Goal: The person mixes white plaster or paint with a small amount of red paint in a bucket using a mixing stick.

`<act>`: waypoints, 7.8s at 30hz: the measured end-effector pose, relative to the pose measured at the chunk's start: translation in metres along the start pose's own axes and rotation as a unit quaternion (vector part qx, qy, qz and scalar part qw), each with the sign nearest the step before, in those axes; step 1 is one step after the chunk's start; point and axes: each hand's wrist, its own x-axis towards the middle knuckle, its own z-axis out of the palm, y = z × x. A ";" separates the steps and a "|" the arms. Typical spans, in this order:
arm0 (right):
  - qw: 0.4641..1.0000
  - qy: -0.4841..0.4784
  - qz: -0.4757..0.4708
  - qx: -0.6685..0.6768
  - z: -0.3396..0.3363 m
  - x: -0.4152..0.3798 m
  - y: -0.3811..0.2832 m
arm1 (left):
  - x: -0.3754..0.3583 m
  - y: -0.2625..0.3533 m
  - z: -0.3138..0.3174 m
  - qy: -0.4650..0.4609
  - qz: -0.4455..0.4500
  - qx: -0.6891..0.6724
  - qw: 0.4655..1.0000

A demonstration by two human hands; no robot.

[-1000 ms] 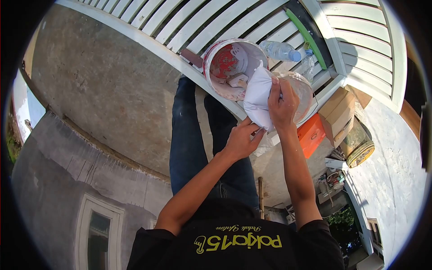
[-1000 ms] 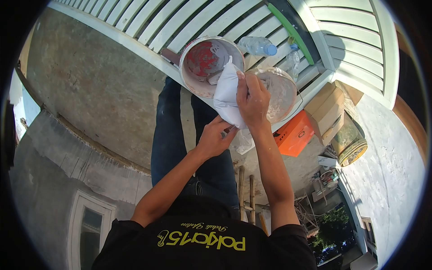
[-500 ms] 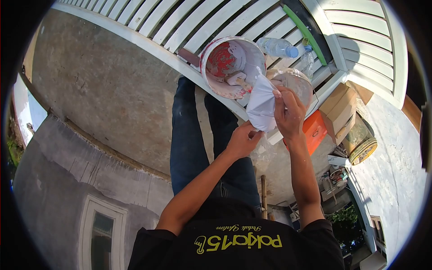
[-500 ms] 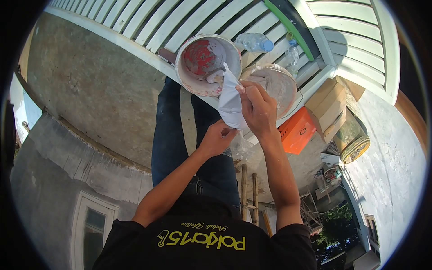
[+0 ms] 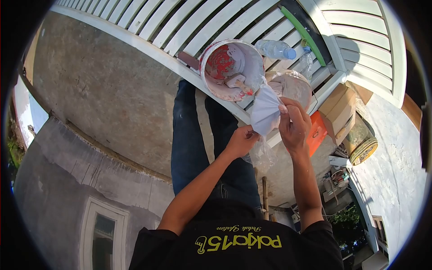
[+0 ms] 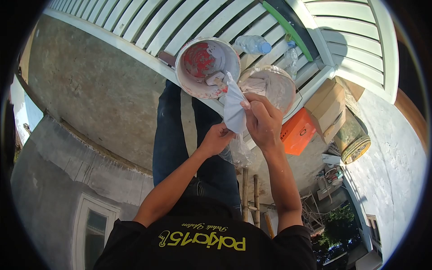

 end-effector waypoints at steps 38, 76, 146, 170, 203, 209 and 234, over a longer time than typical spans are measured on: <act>0.991 0.072 -0.061 -0.092 -0.058 -0.078 0.105 | -0.007 0.093 -0.037 0.091 0.172 0.122 0.973; 0.946 0.144 0.141 -0.253 0.041 -0.080 0.220 | 0.219 0.199 -0.031 -0.045 0.220 0.654 0.723; 0.964 -0.200 0.139 0.104 0.037 0.030 -0.043 | -0.047 0.161 -0.113 -0.021 0.061 0.346 0.936; 0.919 -0.240 0.078 0.302 -0.001 0.023 0.013 | -0.001 0.173 -0.105 -0.121 -0.046 0.405 0.905; 0.772 0.067 0.434 0.459 0.041 -0.086 0.035 | 0.031 0.174 -0.097 -0.042 -0.058 0.371 0.926; 0.773 0.068 0.434 0.458 0.038 -0.085 0.037 | 0.029 0.174 -0.099 -0.042 -0.060 0.365 0.928; 0.786 0.036 0.430 0.443 0.048 -0.084 0.030 | 0.016 0.173 -0.117 -0.013 -0.066 0.350 0.934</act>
